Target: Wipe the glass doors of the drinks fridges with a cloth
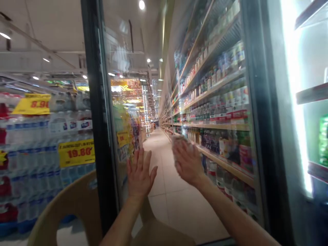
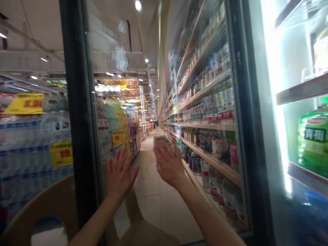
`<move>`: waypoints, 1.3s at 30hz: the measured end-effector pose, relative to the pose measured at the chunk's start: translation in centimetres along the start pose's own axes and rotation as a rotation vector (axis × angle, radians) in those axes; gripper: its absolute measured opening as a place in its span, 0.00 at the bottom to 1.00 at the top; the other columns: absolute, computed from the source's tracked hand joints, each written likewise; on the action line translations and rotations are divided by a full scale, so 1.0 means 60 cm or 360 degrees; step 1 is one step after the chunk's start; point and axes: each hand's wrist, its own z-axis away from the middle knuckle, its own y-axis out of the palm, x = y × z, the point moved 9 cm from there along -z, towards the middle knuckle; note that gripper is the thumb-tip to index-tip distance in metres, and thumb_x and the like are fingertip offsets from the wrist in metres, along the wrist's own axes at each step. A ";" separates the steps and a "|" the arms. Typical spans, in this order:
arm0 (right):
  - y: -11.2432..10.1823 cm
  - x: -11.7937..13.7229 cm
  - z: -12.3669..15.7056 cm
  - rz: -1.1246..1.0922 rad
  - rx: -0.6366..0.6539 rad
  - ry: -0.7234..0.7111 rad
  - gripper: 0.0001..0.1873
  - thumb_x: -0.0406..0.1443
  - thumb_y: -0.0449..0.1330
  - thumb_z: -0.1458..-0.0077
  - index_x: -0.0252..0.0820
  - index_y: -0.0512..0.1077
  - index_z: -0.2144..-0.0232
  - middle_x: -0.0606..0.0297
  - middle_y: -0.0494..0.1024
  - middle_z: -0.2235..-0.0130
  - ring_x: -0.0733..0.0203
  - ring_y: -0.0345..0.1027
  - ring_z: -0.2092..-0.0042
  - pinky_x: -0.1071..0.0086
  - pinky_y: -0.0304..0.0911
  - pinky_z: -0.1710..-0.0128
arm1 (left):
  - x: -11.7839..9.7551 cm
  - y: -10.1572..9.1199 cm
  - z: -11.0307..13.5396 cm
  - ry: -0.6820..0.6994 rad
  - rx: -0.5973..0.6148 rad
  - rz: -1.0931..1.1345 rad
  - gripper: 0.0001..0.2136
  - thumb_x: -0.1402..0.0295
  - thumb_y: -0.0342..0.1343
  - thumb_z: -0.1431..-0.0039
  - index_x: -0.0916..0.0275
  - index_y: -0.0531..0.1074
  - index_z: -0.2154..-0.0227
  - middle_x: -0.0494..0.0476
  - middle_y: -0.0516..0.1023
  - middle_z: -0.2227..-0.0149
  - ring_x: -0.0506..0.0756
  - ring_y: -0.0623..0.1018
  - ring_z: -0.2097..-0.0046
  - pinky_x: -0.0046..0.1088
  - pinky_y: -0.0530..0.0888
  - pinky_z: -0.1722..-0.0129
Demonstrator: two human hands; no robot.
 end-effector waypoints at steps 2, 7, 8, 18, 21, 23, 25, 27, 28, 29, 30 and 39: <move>-0.018 -0.084 0.016 0.0127 -0.0135 0.0351 0.30 0.37 0.48 0.43 0.45 0.52 0.38 0.58 0.63 0.40 0.52 0.46 0.35 0.49 0.37 0.38 | 0.000 0.000 0.005 0.0006 -0.0002 -0.0010 0.28 0.64 0.51 0.41 0.63 0.52 0.38 0.68 0.57 0.38 0.60 0.47 0.33 0.46 0.47 0.37; -0.037 -0.136 0.038 0.0277 -0.0334 0.0811 0.34 0.36 0.46 0.43 0.41 0.43 0.35 0.51 0.58 0.38 0.45 0.45 0.35 0.45 0.44 0.41 | -0.005 -0.004 0.010 0.0047 -0.0042 -0.0026 0.30 0.65 0.51 0.41 0.63 0.49 0.37 0.67 0.54 0.36 0.59 0.47 0.33 0.46 0.47 0.37; -0.025 -0.095 0.024 0.0227 -0.0263 0.0559 0.34 0.36 0.46 0.43 0.41 0.43 0.35 0.53 0.59 0.38 0.48 0.45 0.35 0.47 0.43 0.40 | -0.005 -0.004 0.010 0.0055 -0.0056 -0.0029 0.30 0.65 0.50 0.41 0.63 0.49 0.37 0.66 0.53 0.36 0.59 0.47 0.33 0.46 0.47 0.37; -0.048 -0.208 0.003 0.0370 -0.0284 0.0862 0.31 0.37 0.46 0.42 0.40 0.49 0.37 0.50 0.58 0.38 0.44 0.47 0.36 0.43 0.48 0.43 | 0.002 -0.001 0.010 0.0072 -0.0101 0.0028 0.31 0.67 0.50 0.41 0.62 0.45 0.37 0.64 0.50 0.35 0.58 0.47 0.33 0.44 0.45 0.36; -0.023 -0.124 -0.026 0.0249 -0.0143 0.0399 0.32 0.37 0.47 0.43 0.41 0.49 0.37 0.54 0.60 0.39 0.48 0.46 0.35 0.47 0.43 0.39 | 0.003 -0.001 0.009 0.0074 -0.0112 0.0031 0.31 0.68 0.49 0.41 0.62 0.45 0.36 0.63 0.48 0.35 0.58 0.46 0.33 0.44 0.45 0.36; -0.005 -0.046 -0.025 0.0107 -0.0040 -0.0088 0.31 0.37 0.48 0.43 0.46 0.51 0.37 0.60 0.63 0.40 0.55 0.46 0.35 0.51 0.37 0.36 | 0.005 0.000 0.009 0.0071 -0.0115 0.0024 0.32 0.68 0.50 0.41 0.61 0.44 0.36 0.63 0.48 0.35 0.58 0.46 0.33 0.44 0.45 0.36; -0.006 -0.041 -0.011 0.0071 -0.0038 -0.0189 0.30 0.37 0.49 0.43 0.49 0.53 0.38 0.63 0.65 0.41 0.57 0.47 0.36 0.53 0.36 0.36 | 0.006 0.002 0.011 0.0069 -0.0103 0.0022 0.32 0.67 0.50 0.41 0.61 0.44 0.36 0.63 0.48 0.35 0.58 0.46 0.33 0.44 0.46 0.36; -0.025 -0.121 0.001 0.0189 -0.0143 0.0188 0.29 0.37 0.48 0.43 0.47 0.54 0.39 0.59 0.64 0.40 0.53 0.47 0.36 0.48 0.39 0.37 | 0.007 0.003 0.012 0.0065 -0.0084 0.0029 0.32 0.67 0.50 0.41 0.61 0.44 0.36 0.63 0.48 0.35 0.58 0.46 0.33 0.45 0.45 0.36; -0.038 -0.173 0.008 0.0267 -0.0213 0.0448 0.29 0.38 0.47 0.42 0.44 0.54 0.38 0.55 0.62 0.39 0.50 0.47 0.36 0.46 0.42 0.39 | 0.006 0.003 0.012 0.0064 -0.0082 0.0035 0.32 0.67 0.50 0.41 0.61 0.45 0.36 0.63 0.49 0.35 0.58 0.46 0.33 0.44 0.45 0.36; -0.050 -0.219 0.016 0.0333 -0.0282 0.0684 0.29 0.38 0.46 0.42 0.41 0.54 0.38 0.52 0.60 0.39 0.46 0.47 0.36 0.43 0.45 0.41 | 0.006 0.003 0.012 0.0066 -0.0079 0.0044 0.32 0.67 0.50 0.41 0.61 0.45 0.36 0.63 0.49 0.35 0.58 0.46 0.33 0.44 0.45 0.36; -0.059 -0.251 0.021 0.0375 -0.0337 0.0859 0.29 0.38 0.45 0.42 0.39 0.54 0.38 0.49 0.59 0.38 0.44 0.47 0.36 0.42 0.48 0.43 | 0.005 0.002 0.012 0.0067 -0.0081 0.0051 0.32 0.67 0.50 0.41 0.61 0.45 0.36 0.63 0.49 0.35 0.58 0.46 0.33 0.44 0.45 0.36; -0.009 -0.089 -0.036 0.0158 0.0006 -0.0181 0.27 0.35 0.49 0.44 0.49 0.60 0.42 0.62 0.65 0.41 0.56 0.46 0.35 0.52 0.37 0.36 | 0.009 0.002 0.011 0.0043 -0.0106 0.0087 0.31 0.67 0.50 0.42 0.60 0.45 0.36 0.64 0.55 0.37 0.57 0.48 0.33 0.43 0.44 0.36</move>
